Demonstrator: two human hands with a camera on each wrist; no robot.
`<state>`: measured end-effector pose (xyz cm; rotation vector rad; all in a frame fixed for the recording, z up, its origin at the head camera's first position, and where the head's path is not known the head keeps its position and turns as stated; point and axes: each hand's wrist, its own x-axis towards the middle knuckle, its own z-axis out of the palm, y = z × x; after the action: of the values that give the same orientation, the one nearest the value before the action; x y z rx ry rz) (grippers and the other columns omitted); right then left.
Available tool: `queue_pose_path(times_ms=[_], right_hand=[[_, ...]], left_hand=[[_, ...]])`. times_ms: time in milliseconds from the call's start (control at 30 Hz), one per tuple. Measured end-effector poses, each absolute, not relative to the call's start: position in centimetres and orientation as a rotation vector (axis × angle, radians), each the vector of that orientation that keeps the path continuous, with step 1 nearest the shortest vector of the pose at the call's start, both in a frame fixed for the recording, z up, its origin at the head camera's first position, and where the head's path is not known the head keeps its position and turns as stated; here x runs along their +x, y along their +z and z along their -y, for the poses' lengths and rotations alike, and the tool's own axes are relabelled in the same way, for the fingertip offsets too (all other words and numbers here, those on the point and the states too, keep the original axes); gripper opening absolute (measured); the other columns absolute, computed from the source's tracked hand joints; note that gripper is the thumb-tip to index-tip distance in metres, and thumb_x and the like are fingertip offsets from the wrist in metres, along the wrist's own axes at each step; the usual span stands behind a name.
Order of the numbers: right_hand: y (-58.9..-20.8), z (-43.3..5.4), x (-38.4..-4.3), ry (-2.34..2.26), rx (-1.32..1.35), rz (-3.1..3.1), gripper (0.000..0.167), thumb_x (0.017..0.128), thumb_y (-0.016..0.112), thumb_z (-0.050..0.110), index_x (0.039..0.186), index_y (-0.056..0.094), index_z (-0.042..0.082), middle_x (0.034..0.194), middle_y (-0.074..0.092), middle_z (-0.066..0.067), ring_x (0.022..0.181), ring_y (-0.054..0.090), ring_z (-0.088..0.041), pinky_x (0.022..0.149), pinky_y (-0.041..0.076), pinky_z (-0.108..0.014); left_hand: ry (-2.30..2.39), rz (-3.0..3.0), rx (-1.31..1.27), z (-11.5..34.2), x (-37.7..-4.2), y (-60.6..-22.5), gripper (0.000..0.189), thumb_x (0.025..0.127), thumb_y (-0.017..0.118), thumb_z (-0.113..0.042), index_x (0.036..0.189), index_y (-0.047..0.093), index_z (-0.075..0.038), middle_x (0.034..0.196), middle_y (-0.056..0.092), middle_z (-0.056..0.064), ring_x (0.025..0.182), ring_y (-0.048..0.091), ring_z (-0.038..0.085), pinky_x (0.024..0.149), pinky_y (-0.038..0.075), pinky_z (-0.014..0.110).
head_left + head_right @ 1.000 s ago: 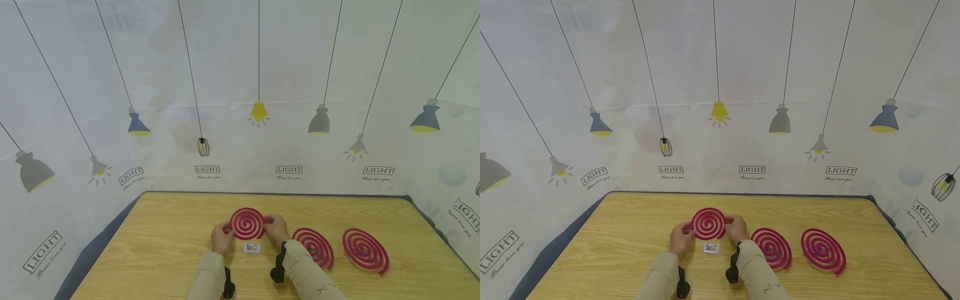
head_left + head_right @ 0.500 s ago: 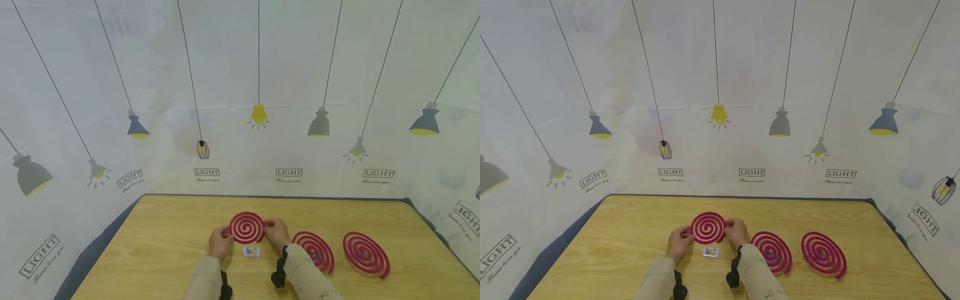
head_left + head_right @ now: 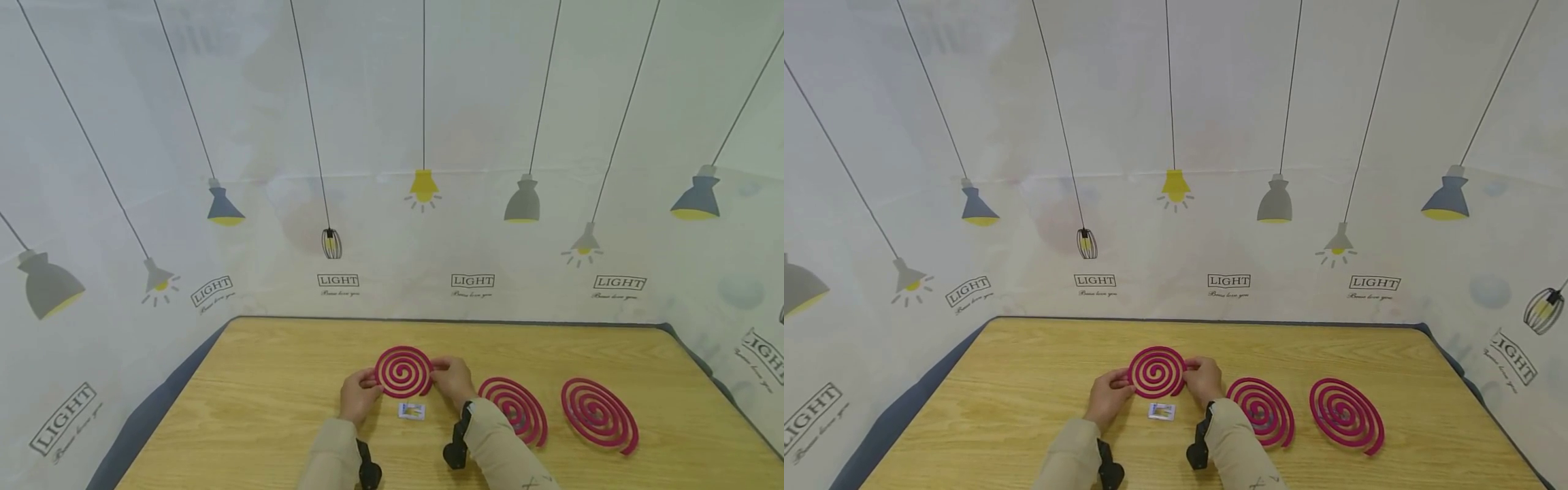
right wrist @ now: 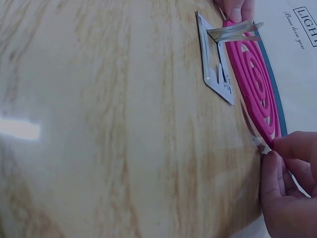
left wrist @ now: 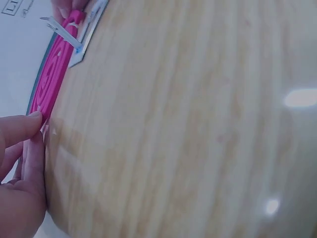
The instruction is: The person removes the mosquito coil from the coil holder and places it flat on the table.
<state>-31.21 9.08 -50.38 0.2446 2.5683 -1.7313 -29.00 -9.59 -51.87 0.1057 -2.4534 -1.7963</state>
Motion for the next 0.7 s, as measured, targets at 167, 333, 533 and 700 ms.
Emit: queue_pose_path(times_ms=[167,333,533,700], right_hand=[[-50.46,-9.13,-31.20,-1.742,0.249,-2.566,0.025,0.076,0.058,-0.004,0.101,0.062,-0.006,0.088,0.060,-0.011,0.081,0.055,-0.019,0.067,0.047,-0.027],[-50.59,-9.15,-31.20,-1.763,0.250,-2.560,0.025,0.076,0.059,-0.004,0.101,0.062,-0.006,0.087,0.061,-0.011,0.079,0.055,-0.018,0.065,0.047,-0.025],[-50.69,-9.13,-31.18,-1.760,0.250,-2.557,0.026,0.076,0.059,-0.004,0.101,0.062,-0.006,0.088,0.060,-0.011,0.080,0.054,-0.018,0.065,0.047,-0.025],[-50.53,-9.10,-31.05,-1.773,0.264,-2.539,0.026,0.077,0.058,-0.003,0.103,0.061,-0.006,0.091,0.060,-0.013,0.082,0.055,-0.019,0.067,0.048,-0.027]], left_hand=[[-1.821,2.442,0.124,9.54,-28.98,-51.92,0.035,0.071,0.063,0.008,0.106,0.058,0.009,0.086,0.060,0.012,0.079,0.056,0.019,0.066,0.050,0.026],[-1.854,2.433,0.128,9.62,-28.97,-52.00,0.037,0.072,0.063,0.008,0.108,0.056,0.009,0.087,0.059,0.012,0.080,0.055,0.019,0.066,0.050,0.024],[-1.887,2.430,0.125,9.79,-28.82,-51.72,0.036,0.074,0.062,0.006,0.109,0.056,0.009,0.091,0.059,0.014,0.083,0.056,0.020,0.069,0.050,0.025],[-1.894,2.441,0.141,9.84,-28.63,-51.41,0.035,0.075,0.062,0.004,0.109,0.056,0.008,0.093,0.060,0.013,0.083,0.056,0.018,0.070,0.050,0.025]])
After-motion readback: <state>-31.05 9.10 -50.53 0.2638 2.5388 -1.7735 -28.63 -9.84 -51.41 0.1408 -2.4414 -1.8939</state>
